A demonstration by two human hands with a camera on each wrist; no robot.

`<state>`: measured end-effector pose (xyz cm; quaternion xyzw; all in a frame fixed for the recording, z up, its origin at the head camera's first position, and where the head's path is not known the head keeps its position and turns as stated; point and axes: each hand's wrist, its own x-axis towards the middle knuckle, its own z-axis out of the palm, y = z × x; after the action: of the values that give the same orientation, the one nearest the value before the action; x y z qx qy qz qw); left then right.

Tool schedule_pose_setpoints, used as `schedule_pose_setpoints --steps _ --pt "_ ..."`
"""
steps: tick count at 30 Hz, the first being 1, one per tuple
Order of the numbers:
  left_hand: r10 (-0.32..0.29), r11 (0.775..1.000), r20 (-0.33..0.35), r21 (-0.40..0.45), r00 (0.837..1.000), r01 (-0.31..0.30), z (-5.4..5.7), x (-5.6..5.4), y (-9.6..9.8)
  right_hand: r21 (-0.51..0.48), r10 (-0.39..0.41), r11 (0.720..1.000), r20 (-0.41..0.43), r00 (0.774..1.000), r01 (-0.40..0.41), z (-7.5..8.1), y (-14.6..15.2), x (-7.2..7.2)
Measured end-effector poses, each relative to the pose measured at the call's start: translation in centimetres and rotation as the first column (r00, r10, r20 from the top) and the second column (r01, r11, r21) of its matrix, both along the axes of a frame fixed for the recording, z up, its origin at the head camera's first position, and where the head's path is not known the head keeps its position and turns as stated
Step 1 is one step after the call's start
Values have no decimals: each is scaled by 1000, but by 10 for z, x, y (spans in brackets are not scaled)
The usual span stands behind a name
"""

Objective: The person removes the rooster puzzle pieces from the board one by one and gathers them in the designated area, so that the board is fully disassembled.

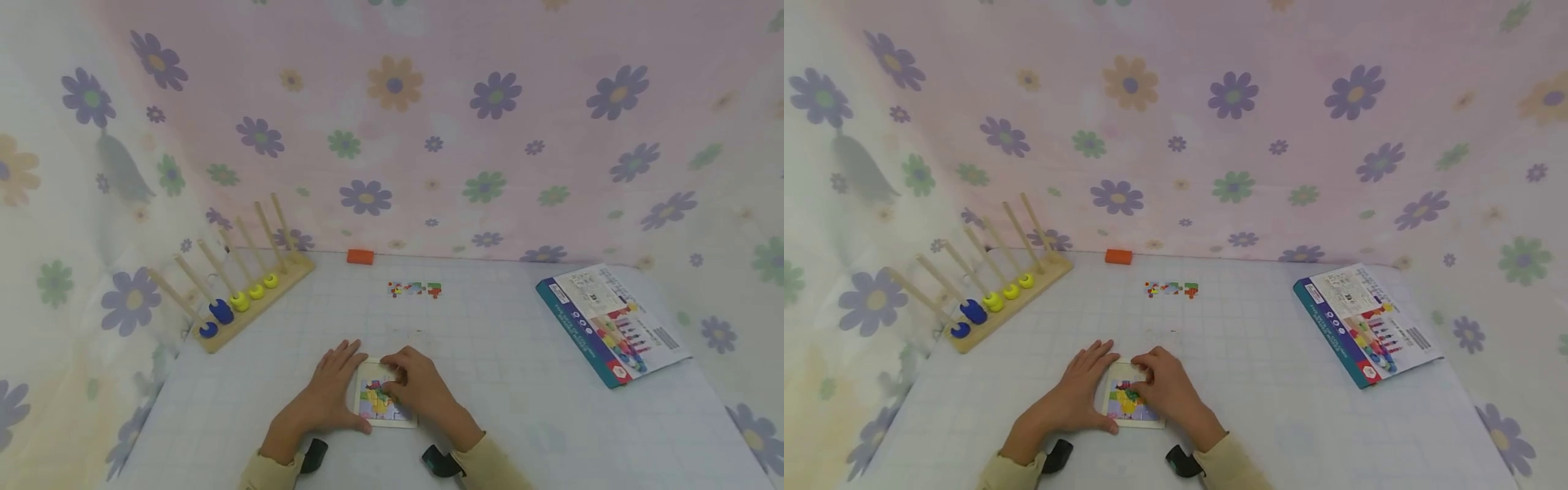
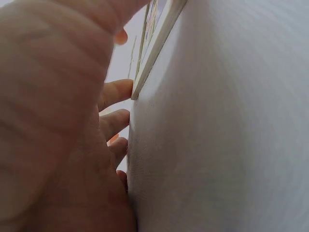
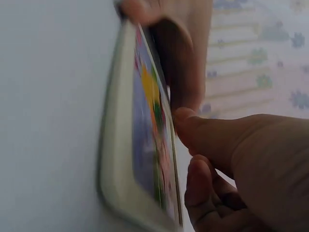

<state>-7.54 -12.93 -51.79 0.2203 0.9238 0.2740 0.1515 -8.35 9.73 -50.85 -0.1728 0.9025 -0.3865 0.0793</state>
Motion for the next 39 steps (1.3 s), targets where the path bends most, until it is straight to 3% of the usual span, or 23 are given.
schedule_pose_setpoints --steps 5,13,25,32,39 --pt "-15 1000 -10 1 1000 15 0 -1 -1 73 91 993 38 995 -94 3 -17 10" --pt "-18 1000 -44 16 999 19 -1 0 -3 168 100 981 -9 995 -97 5 -23 15" --pt "-16 999 -60 35 998 18 -5 0 -3 134 75 988 63 995 -83 8 -23 13" --pt "-19 999 -49 33 999 20 -5 0 -4 101 124 987 35 992 -127 6 -18 12" --pt "-16 1000 -33 23 999 17 -3 1 -3 49 143 988 67 988 -146 9 -15 12"
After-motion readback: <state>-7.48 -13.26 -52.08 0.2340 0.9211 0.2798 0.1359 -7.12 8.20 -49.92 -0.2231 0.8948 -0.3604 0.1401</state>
